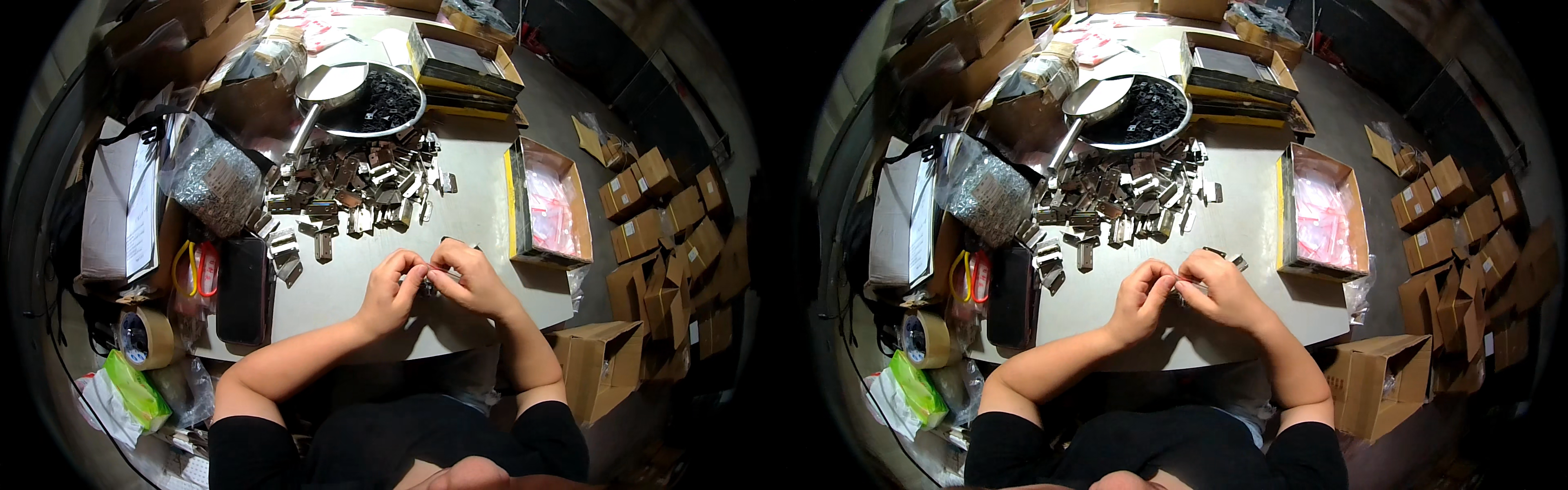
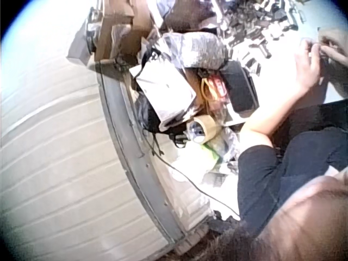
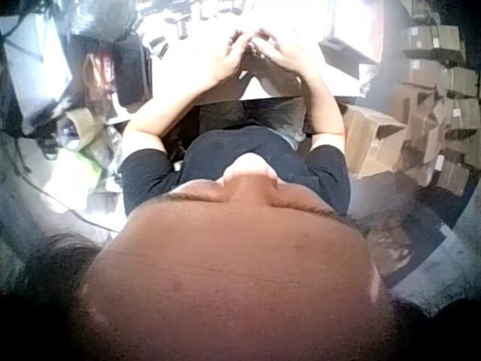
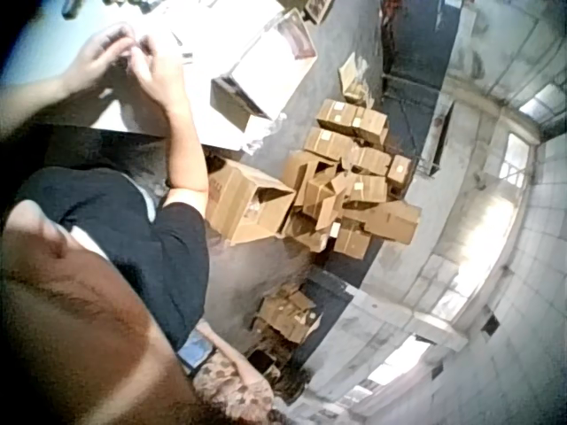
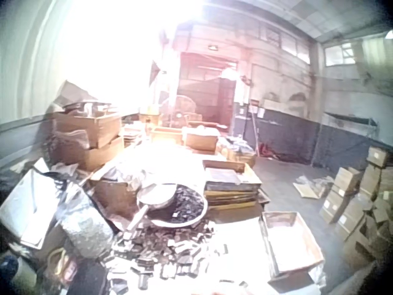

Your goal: The person sits at a cluttered table and sorts small, rectangular metal parts by hand. They pick up individual pieces from a large pile, inspect them, and place them into a small plastic bag held in their left hand.

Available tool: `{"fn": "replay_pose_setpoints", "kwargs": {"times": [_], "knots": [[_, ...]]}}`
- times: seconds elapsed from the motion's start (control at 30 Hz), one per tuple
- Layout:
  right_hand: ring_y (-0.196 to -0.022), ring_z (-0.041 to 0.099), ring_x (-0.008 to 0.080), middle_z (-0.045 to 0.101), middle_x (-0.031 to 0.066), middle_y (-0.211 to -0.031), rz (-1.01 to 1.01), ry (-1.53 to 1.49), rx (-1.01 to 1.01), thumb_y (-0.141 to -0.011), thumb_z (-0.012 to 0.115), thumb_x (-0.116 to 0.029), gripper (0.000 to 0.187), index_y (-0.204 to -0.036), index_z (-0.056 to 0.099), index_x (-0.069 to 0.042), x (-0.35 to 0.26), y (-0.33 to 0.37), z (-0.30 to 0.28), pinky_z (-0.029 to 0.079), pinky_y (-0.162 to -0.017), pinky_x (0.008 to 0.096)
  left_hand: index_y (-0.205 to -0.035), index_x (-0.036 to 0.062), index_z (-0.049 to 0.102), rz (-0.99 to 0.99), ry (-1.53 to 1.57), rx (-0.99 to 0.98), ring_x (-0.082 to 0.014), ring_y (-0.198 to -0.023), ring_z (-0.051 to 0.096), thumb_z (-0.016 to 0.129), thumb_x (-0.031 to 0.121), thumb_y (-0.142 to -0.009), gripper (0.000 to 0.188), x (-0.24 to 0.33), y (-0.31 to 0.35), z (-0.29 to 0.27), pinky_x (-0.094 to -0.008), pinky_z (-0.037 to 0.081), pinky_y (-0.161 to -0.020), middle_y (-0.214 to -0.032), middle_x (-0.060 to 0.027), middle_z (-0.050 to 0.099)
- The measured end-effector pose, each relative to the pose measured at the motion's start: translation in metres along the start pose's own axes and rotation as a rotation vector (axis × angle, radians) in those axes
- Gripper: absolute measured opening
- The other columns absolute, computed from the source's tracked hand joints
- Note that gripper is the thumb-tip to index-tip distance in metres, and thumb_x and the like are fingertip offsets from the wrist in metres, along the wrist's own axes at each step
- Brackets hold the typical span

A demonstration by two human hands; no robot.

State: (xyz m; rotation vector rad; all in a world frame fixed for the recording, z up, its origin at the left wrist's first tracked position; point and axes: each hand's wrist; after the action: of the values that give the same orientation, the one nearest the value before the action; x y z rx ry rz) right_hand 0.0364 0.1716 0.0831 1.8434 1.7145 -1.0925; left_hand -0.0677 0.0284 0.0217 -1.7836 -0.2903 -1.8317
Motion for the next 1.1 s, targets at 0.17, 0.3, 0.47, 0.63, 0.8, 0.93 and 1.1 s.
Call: {"fn": "replay_pose_setpoints", "kwargs": {"times": [0.17, 0.3, 0.47, 0.63, 0.8, 0.93, 1.1], "knots": [[-0.072, 0.054, 0.0279, 0.054, 0.0136, -0.077, -0.007, 0.017, 0.03, -0.085, 0.062, -0.014, 0.017, -0.083, 0.054, 0.001, 0.002, 0.015, -0.008, 0.045, -0.067, 0.0365, -0.094, 0.001, 0.055, -0.001, 0.125, 0.096, -0.0069, -0.075, 0.048, 0.054, 0.013, -0.097, 0.012, -0.004, 0.0, 0.001, -0.0227, 0.042, -0.068, -0.083, -0.0008, 0.054], [-0.07, 0.053, 0.0283, 0.053, 0.014, -0.075, 0.128, -0.051, 0.032, -0.086, 0.062, -0.014, 0.018, -0.081, 0.053, 0.001, -0.001, 0.045, -0.018, 0.044, -0.066, 0.0357, -0.096, 0.0025, 0.053, -0.045, 0.207, 0.031, -0.0043, -0.074, 0.044, 0.056, 0.014, -0.097, 0.012, 0.0, -0.002, 0.003, -0.0198, 0.039, -0.067, -0.084, 0.0028, 0.05], [-0.07, 0.047, 0.0134, 0.05, 0.0021, -0.074, 0.265, -0.238, 0.331, -0.088, 0.062, -0.013, 0.016, -0.079, 0.053, -0.003, 0.006, 0.136, -0.062, 0.039, -0.063, 0.0269, -0.1, 0.0033, 0.052, -0.083, 0.262, 0.015, -0.0026, -0.073, 0.042, 0.056, 0.013, -0.097, 0.011, 0.0, 0.002, 0.004, -0.0181, 0.037, -0.064, -0.085, 0.0035, 0.049], [-0.066, 0.042, 0.0077, 0.047, -0.0022, -0.072, 0.555, 0.168, 0.91, -0.089, 0.06, -0.009, 0.017, -0.077, 0.05, -0.003, -0.011, 0.279, -0.137, 0.036, -0.061, 0.0243, -0.104, 0.0031, 0.051, -0.172, 0.308, -0.02, -0.0074, -0.083, 0.046, 0.056, 0.014, -0.097, 0.014, 0.0, 0.007, 0.006, -0.0218, 0.039, -0.077, -0.092, -0.0008, 0.052], [-0.065, 0.051, 0.0238, 0.054, 0.0127, -0.073, 0.729, 0.812, 0.955, -0.084, 0.063, -0.01, 0.014, -0.082, 0.055, 0.002, -0.005, 0.265, -0.156, 0.043, -0.062, 0.0331, -0.106, 0.0036, 0.05, -0.178, 0.317, -0.076, -0.007, -0.084, 0.046, 0.056, 0.013, -0.096, 0.015, -0.004, 0.006, 0.008, -0.0217, 0.04, -0.077, -0.092, 0.0, 0.051], [-0.082, 0.061, 0.0311, 0.064, 0.0157, -0.087, 0.445, 0.65, 0.659, -0.082, 0.064, -0.011, 0.017, -0.091, 0.067, 0.002, 0.042, 0.159, -0.162, 0.047, -0.076, 0.037, -0.107, 0.0028, 0.049, -0.133, 0.301, -0.048, -0.0034, -0.076, 0.043, 0.056, 0.01, -0.096, 0.015, -0.007, 0.002, 0.007, -0.019, 0.038, -0.065, -0.09, 0.0011, 0.05], [-0.112, 0.056, 0.0329, 0.059, 0.016, -0.124, 0.162, 0.887, 0.198, -0.085, 0.059, -0.012, 0.022, -0.101, 0.07, 0.0, 0.112, 0.041, -0.153, 0.043, -0.098, 0.0379, -0.106, 0.0033, 0.049, -0.151, 0.269, -0.058, -0.003, -0.073, 0.044, 0.057, 0.012, -0.096, 0.016, -0.007, 0.0, 0.006, -0.0188, 0.039, -0.063, -0.089, 0.0015, 0.049]]}}
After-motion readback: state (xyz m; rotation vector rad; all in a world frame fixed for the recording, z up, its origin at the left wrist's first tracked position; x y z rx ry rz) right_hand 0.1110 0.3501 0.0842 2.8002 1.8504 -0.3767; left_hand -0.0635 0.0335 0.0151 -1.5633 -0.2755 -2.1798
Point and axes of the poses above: each hand's wrist, its own y-axis away from the middle knuckle, its own z-axis out of the palm, x = y × z
